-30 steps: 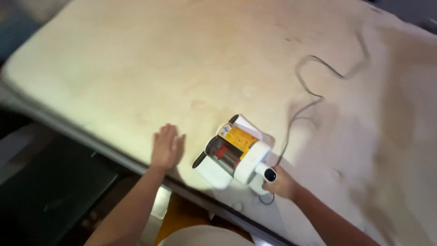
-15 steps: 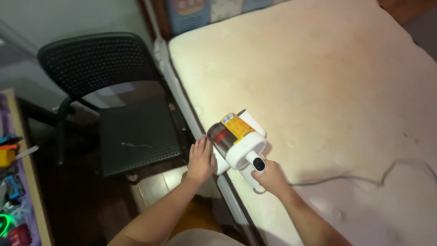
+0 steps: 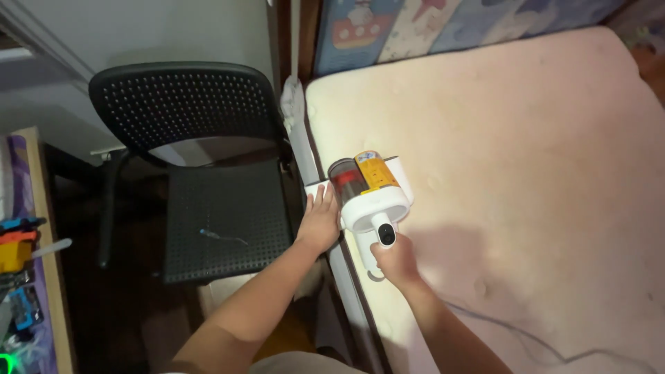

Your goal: The recorder uses a handheld vacuum cleaner to clean the surface of a mattress and then adjusts a bed safety rail.

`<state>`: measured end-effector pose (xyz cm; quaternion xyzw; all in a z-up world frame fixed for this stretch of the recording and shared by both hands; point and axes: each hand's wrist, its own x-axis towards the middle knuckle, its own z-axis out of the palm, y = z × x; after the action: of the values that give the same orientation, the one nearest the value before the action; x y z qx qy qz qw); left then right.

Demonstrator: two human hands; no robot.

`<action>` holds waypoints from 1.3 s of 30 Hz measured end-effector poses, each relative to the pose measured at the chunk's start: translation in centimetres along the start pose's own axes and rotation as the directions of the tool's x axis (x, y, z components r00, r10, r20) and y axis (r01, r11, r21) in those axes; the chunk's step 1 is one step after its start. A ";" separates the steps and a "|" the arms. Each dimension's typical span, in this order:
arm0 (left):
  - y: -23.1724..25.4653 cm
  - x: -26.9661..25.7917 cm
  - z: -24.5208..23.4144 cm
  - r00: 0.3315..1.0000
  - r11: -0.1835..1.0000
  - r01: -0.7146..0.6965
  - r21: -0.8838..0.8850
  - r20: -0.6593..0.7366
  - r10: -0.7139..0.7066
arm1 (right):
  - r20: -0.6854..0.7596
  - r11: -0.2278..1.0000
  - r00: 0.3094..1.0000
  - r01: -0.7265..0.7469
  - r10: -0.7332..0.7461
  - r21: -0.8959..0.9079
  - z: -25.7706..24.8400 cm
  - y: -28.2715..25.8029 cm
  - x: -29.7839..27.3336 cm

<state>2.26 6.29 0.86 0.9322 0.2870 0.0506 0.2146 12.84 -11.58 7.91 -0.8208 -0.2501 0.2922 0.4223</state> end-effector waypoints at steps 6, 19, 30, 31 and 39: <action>-4.1 7.6 -4.0 0.999 0.999 0.040 -0.009 0.014 -0.040 | -0.035 0.992 0.999 -0.004 -0.001 -0.126 2.6 -5.1 8.1; -8.9 21.8 -9.0 0.999 0.998 0.009 0.065 0.033 -0.011 | -0.076 0.990 0.987 0.139 -0.138 0.002 3.9 -8.8 21.8; -8.1 22.3 -9.9 0.996 0.994 0.037 0.105 0.080 -0.046 | 0.148 0.793 0.983 -0.003 -0.109 0.609 3.8 -7.0 22.2; -8.1 22.3 -9.9 0.996 0.994 0.035 0.106 0.079 -0.043 | 0.145 0.792 0.983 -0.001 -0.111 0.611 3.9 -6.9 22.3; -8.0 22.4 -10.4 0.993 0.995 0.043 0.095 0.105 -0.053 | 0.088 0.806 0.993 0.007 -0.074 0.592 3.8 -7.8 21.9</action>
<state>14.50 28.52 6.15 0.9354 0.2995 -0.0181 0.1873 24.36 8.94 6.79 -0.6264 -0.1865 0.3898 0.6487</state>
